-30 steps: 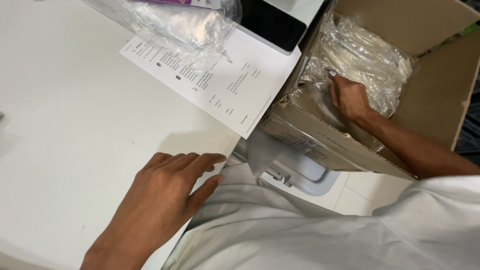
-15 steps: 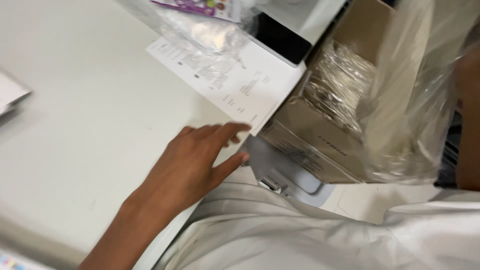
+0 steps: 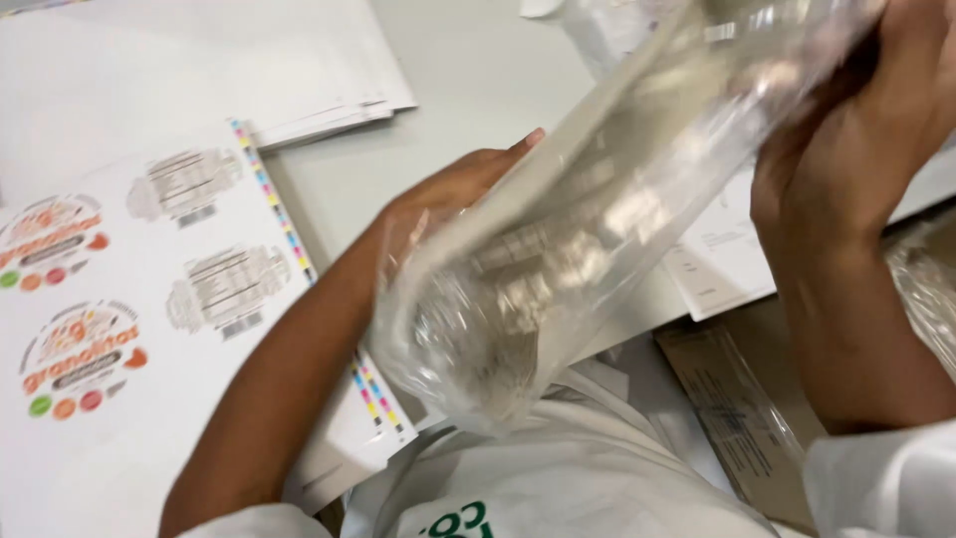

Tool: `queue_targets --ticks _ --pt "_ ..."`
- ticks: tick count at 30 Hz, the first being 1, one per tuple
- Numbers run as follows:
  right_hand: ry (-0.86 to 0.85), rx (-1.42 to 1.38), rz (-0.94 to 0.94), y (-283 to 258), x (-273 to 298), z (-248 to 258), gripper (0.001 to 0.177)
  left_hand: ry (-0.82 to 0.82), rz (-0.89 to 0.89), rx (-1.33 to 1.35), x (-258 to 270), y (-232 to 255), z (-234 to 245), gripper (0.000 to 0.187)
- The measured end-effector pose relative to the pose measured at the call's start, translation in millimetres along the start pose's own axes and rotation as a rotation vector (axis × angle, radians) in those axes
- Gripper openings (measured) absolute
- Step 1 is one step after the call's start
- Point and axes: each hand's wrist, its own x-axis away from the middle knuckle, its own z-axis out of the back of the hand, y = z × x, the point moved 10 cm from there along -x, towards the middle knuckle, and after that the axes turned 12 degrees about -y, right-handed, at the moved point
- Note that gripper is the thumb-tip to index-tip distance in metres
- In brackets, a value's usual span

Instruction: Peeling circular labels from a sheet and applying them to paper bags

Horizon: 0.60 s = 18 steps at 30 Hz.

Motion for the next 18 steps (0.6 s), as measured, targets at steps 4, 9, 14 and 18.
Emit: queue_targets --ticks 4,9,14,18 --pt "-0.101 0.247 -0.381 21.1 87.6 -19.5 0.024 0.835 1.246 -0.41 79.5 10.5 65.4 0.093" --pt "-0.384 0.396 -0.757 45.1 191.3 2.2 0.039 0.789 1.238 -0.795 104.8 0.8 96.4 0.079" --pt "-0.641 0.786 -0.518 5.4 158.2 -23.4 0.05 0.399 1.265 -1.294 71.4 2.9 12.0 0.092" --pt "-1.014 0.838 -0.239 65.7 135.6 -89.6 0.025 0.415 1.271 -1.295 91.0 -30.1 8.7 0.046"
